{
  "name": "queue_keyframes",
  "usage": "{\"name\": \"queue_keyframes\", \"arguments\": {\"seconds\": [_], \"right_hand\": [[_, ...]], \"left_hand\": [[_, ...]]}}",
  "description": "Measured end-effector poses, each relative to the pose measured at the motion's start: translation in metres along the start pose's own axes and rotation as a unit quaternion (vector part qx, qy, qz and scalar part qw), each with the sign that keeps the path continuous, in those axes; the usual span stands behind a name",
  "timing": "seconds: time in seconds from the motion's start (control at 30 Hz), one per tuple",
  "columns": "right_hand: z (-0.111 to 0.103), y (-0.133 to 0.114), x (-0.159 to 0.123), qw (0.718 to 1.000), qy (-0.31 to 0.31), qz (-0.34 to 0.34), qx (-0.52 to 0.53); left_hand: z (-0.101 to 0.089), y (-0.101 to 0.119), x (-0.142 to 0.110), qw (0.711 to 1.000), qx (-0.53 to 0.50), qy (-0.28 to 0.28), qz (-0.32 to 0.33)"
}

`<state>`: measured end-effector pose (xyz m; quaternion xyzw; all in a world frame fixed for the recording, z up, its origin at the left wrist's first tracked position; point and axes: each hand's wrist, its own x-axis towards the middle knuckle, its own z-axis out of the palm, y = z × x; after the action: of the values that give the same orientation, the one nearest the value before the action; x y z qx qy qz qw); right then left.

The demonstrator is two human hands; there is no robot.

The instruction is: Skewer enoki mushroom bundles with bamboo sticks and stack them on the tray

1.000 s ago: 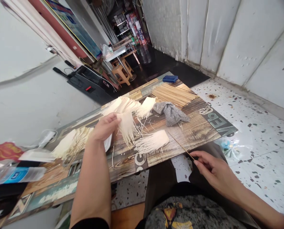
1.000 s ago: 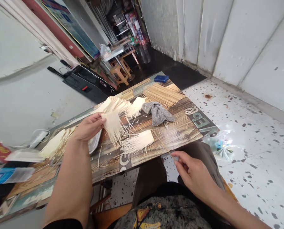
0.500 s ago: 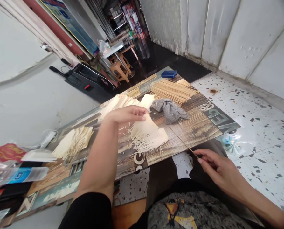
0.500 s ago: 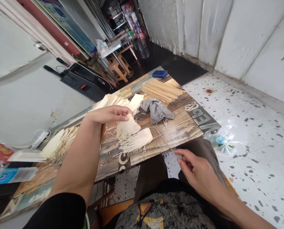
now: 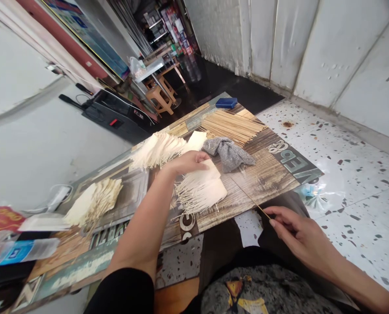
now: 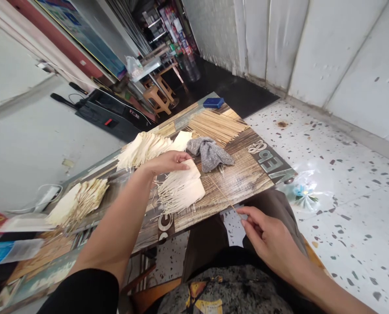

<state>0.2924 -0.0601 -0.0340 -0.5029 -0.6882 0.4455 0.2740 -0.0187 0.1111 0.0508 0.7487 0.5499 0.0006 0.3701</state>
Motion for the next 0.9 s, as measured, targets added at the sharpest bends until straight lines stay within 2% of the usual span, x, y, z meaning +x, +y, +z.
{"name": "queue_keyframes", "arguments": {"seconds": [0.23,0.43,0.57,0.67,0.77,0.83,0.9], "right_hand": [[0.003,-0.004,-0.001,1.0,0.003,-0.008,0.002],[0.004,-0.009,-0.002,1.0,0.004,-0.022,-0.011],[0.006,-0.012,-0.004,0.999,0.028,-0.036,-0.017],[0.005,-0.012,-0.005,0.999,0.027,-0.03,-0.018],[0.004,-0.011,-0.007,1.0,0.012,-0.018,-0.018],[0.005,-0.009,-0.007,1.0,0.004,-0.021,-0.02],[0.007,-0.009,-0.007,0.999,-0.003,-0.028,-0.02]], "left_hand": [[0.017,0.005,-0.012,0.992,0.075,0.101,-0.002],[0.022,-0.004,-0.014,0.984,0.103,0.142,-0.003],[0.031,0.001,-0.024,0.971,0.134,0.197,-0.005],[0.056,0.01,-0.051,0.96,0.168,0.222,0.02],[0.095,0.016,-0.084,0.943,0.254,0.202,0.073],[0.12,0.018,-0.099,0.937,0.28,0.198,0.066],[0.138,0.018,-0.104,0.935,0.284,0.209,0.044]]}}
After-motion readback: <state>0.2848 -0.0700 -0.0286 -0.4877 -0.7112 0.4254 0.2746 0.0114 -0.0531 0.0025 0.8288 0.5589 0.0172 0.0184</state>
